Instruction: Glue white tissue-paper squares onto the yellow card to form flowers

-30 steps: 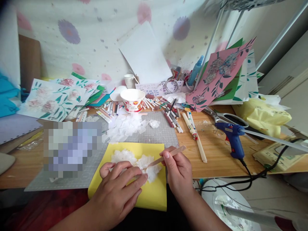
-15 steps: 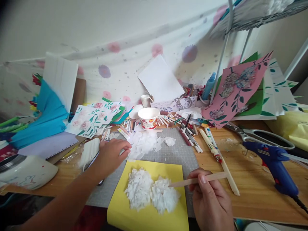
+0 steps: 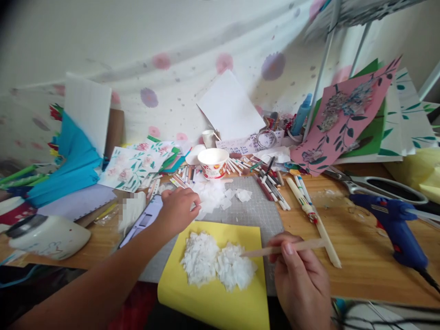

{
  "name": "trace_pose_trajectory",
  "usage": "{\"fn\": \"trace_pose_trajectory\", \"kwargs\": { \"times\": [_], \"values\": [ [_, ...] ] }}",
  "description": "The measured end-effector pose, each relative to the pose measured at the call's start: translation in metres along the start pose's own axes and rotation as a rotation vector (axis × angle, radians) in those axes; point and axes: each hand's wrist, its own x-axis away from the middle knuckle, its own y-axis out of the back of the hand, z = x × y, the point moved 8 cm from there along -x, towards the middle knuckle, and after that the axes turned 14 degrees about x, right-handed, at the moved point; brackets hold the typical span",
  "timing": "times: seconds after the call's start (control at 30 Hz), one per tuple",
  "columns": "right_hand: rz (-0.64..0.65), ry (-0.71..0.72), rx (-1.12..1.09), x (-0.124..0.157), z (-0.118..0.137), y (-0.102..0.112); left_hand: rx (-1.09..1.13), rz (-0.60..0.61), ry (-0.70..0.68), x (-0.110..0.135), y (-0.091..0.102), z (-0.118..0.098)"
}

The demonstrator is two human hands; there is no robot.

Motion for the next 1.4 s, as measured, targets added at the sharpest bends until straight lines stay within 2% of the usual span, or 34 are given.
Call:
{"fn": "trace_pose_trajectory", "kwargs": {
  "times": [0.07, 0.13, 0.27, 0.4, 0.47, 0.53, 0.77, 1.1, 1.3, 1.4],
  "values": [
    [0.024, 0.02, -0.036, 0.001, 0.004, -0.004, 0.026, -0.021, -0.037, 0.017, 0.005, -0.016],
    [0.058, 0.053, -0.051, 0.001, 0.009, -0.009, 0.066, -0.081, -0.138, 0.035, 0.01, -0.035],
    [0.105, 0.138, -0.029, 0.003, 0.016, -0.012, 0.247, -0.111, -0.249, 0.066, 0.004, -0.063],
    [0.277, 0.28, 0.048, 0.009, 0.024, -0.021, 0.367, -0.094, -0.236, 0.081, -0.005, -0.075],
    [0.401, 0.385, 0.114, 0.015, 0.027, -0.028, 0.389, -0.083, -0.224, 0.083, -0.008, -0.076],
    [0.463, 0.459, 0.158, 0.019, 0.029, -0.031, 0.405, -0.081, -0.224, 0.085, -0.009, -0.076],
    [0.401, 0.415, 0.191, 0.016, 0.019, -0.025, 0.46, -0.148, -0.252, 0.087, -0.007, -0.075],
    [0.389, 0.43, 0.19, 0.016, 0.022, -0.025, 0.437, -0.176, -0.359, 0.099, -0.013, -0.089],
    [0.199, 0.545, 0.091, 0.019, 0.041, -0.014, 0.397, -0.162, -0.372, 0.103, -0.015, -0.09],
    [0.271, 0.632, 0.159, 0.025, 0.048, -0.019, 0.376, -0.16, -0.371, 0.102, -0.016, -0.091]
  ]
}}
